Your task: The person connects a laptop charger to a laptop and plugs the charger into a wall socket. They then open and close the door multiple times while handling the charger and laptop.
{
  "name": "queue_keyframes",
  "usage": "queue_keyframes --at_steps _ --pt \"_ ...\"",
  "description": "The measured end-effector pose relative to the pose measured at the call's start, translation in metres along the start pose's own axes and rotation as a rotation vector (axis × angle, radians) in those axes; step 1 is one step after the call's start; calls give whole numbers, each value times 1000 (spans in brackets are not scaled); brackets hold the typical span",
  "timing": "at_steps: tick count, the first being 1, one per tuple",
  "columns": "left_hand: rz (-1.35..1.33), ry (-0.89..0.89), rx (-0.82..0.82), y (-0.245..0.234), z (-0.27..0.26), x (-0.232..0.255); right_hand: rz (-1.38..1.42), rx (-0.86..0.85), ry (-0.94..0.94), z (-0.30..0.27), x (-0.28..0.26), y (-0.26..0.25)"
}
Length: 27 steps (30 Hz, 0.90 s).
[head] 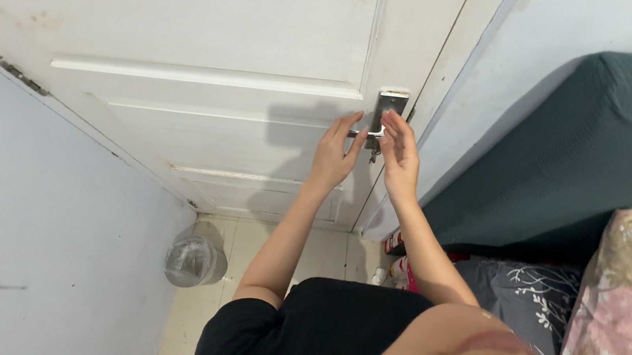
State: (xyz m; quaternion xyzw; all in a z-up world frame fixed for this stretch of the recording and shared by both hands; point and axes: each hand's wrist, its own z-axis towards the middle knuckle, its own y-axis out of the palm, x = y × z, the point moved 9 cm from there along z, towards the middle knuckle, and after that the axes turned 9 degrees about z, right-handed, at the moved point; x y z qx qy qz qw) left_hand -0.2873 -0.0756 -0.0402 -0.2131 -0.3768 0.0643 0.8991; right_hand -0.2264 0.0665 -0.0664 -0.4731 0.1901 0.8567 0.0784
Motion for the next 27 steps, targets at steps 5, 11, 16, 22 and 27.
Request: queue_keyframes --at_steps 5,11,16,22,27 --pt "116 83 24 9 4 -10 -397 -53 -137 6 -5 10" --pt "203 123 45 23 9 -33 -418 -136 -126 17 6 22" --pt "260 144 61 34 8 -46 -541 -137 -81 22 26 19" --pt "471 146 25 53 5 -54 -734 -192 -284 23 33 26" --pt "536 174 35 59 4 -60 -822 -241 -292 24 45 31"
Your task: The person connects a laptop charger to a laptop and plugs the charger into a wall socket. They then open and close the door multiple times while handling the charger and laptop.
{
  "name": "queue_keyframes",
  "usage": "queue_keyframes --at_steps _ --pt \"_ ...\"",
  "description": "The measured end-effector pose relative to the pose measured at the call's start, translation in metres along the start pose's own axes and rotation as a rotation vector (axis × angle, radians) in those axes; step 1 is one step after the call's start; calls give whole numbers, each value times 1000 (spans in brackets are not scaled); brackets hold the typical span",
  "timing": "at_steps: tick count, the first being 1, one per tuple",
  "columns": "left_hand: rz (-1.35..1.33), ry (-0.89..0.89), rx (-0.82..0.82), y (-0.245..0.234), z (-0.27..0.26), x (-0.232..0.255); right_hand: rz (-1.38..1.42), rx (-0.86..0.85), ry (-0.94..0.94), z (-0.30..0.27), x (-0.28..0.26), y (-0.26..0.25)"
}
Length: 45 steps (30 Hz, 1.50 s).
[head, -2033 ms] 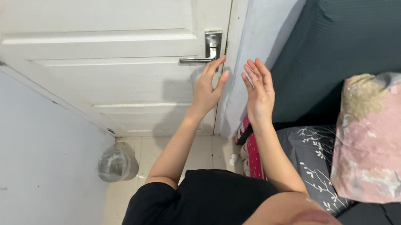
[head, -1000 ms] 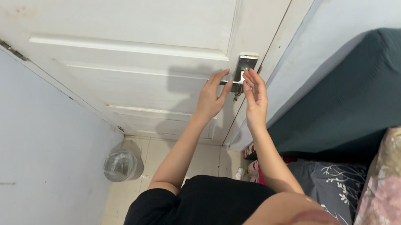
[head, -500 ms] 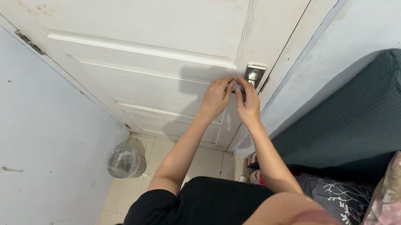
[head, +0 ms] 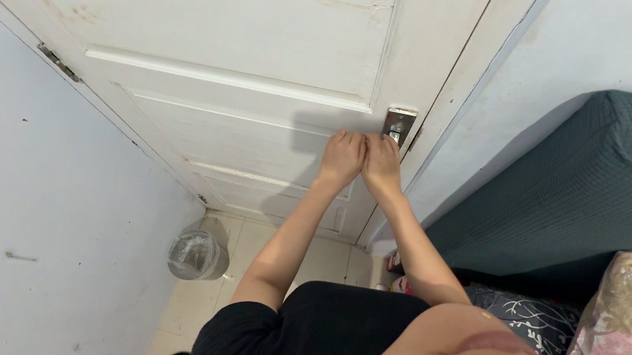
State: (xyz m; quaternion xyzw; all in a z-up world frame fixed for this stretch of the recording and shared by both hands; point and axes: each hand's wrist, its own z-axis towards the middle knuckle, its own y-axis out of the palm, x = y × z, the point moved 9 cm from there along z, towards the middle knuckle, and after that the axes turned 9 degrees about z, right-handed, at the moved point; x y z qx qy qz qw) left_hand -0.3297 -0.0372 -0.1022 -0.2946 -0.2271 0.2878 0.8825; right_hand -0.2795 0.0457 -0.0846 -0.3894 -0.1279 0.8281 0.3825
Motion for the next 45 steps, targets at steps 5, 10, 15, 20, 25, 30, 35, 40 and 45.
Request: queue_keyframes --at_steps 5,10,15,20,25,30,35,40,45 --pt "0 -30 -74 16 0 -11 -29 -13 -37 0 -2 2" --pt "-23 -73 -169 32 -7 -18 -146 -55 -58 0 -1 10" --pt "-92 -228 -231 48 -18 -32 -285 -112 -116 -6 3 20" --pt "-186 -350 -226 51 -24 -37 -363 -208 -118 -8 11 31" --pt "-253 -397 -200 53 -26 -35 -430 -246 -140 -12 17 40" --pt "-302 -396 -137 45 -33 -30 -460 -282 -146 -21 19 47" --pt "-256 -382 -143 37 -37 -29 -446 -198 -223 -25 3 40" --pt "-82 -249 -121 -1 -35 -17 -152 -203 -47 -32 -4 28" --pt "96 -25 -48 -48 -23 24 195 9 -61 -35 -29 -14"
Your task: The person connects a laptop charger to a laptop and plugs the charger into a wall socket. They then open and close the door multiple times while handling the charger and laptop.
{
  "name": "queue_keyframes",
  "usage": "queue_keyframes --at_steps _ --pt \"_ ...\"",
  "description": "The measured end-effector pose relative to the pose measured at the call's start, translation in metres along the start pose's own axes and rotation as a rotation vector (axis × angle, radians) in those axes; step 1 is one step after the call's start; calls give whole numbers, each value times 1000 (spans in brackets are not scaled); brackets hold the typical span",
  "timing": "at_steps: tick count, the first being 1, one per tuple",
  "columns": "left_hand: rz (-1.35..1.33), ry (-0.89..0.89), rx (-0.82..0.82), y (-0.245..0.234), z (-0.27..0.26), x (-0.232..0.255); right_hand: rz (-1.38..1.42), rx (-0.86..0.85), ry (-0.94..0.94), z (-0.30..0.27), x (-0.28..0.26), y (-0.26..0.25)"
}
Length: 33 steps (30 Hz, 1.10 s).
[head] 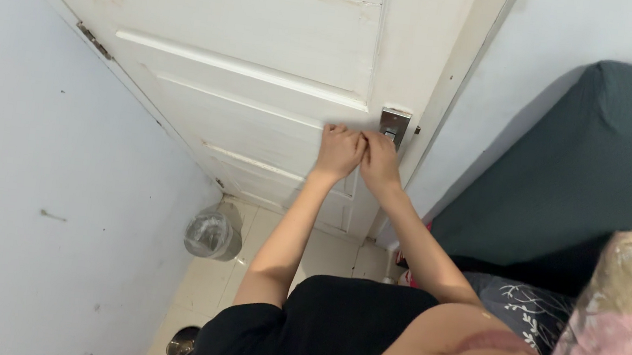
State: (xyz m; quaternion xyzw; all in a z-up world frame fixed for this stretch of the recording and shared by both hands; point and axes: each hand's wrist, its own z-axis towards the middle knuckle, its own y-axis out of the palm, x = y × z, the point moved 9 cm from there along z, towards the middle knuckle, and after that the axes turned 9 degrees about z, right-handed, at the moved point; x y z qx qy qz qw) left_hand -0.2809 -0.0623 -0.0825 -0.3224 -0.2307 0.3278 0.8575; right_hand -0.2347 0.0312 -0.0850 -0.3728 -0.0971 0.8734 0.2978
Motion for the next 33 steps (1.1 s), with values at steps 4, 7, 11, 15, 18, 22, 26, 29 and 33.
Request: queue_keyframes --at_steps 4,7,11,15,18,22,26,29,33 --pt "-22 61 52 -17 -3 35 115 83 95 -9 -3 -32" --pt "2 49 43 -22 -2 49 123 179 122 -14 -1 -56" --pt "66 -21 15 -33 -6 53 90 306 125 -20 2 -81" --pt "90 -48 24 -47 -14 61 262 308 99 -22 2 -89" --pt "132 -65 -2 -56 -20 63 381 260 131 -20 3 -86" --pt "151 -76 -6 -66 -31 68 483 229 172 -23 2 -82" --pt "95 -101 -3 -76 -42 70 523 230 216 -33 -3 -79" --pt "38 -88 5 -83 -47 76 481 217 174 -40 -17 -76" --pt "7 -46 98 -102 -61 92 486 219 150 -54 -34 -74"
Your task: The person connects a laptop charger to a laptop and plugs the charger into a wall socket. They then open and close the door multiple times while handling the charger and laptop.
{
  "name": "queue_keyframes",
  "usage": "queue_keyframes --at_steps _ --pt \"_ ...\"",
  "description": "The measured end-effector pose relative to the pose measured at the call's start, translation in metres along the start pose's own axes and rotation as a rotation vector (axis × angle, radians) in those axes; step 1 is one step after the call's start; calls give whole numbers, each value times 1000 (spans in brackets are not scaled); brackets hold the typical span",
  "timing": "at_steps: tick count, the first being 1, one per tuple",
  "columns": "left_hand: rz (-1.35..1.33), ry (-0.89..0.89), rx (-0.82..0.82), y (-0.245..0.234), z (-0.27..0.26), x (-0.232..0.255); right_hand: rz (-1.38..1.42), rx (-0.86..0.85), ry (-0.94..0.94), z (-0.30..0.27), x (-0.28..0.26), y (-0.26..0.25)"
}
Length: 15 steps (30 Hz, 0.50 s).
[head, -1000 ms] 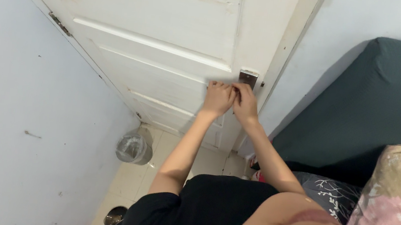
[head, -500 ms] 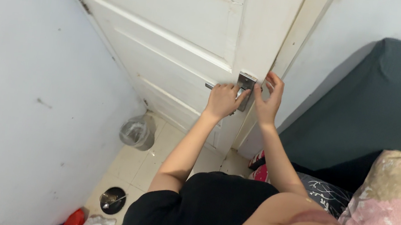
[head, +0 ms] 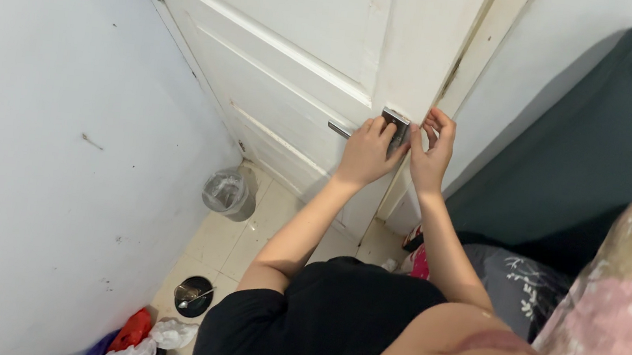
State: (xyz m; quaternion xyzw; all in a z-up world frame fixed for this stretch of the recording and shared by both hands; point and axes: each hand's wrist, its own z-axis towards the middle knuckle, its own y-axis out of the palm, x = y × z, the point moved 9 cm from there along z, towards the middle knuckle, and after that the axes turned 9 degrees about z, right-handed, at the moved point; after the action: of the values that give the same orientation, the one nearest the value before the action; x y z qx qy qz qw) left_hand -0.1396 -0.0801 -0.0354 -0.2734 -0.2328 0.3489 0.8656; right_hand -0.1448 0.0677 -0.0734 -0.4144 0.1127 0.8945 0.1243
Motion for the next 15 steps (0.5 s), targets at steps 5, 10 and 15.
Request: queue_keyframes --at_steps 5,10,15 --pt "-7 36 -23 -22 -20 8 -8 13 10 -23 -19 10" --pt "-6 74 -12 -45 -47 13 1 29 42 -48 -36 22" --pt "-8 43 59 -68 -71 13 25 18 64 -75 -50 31"
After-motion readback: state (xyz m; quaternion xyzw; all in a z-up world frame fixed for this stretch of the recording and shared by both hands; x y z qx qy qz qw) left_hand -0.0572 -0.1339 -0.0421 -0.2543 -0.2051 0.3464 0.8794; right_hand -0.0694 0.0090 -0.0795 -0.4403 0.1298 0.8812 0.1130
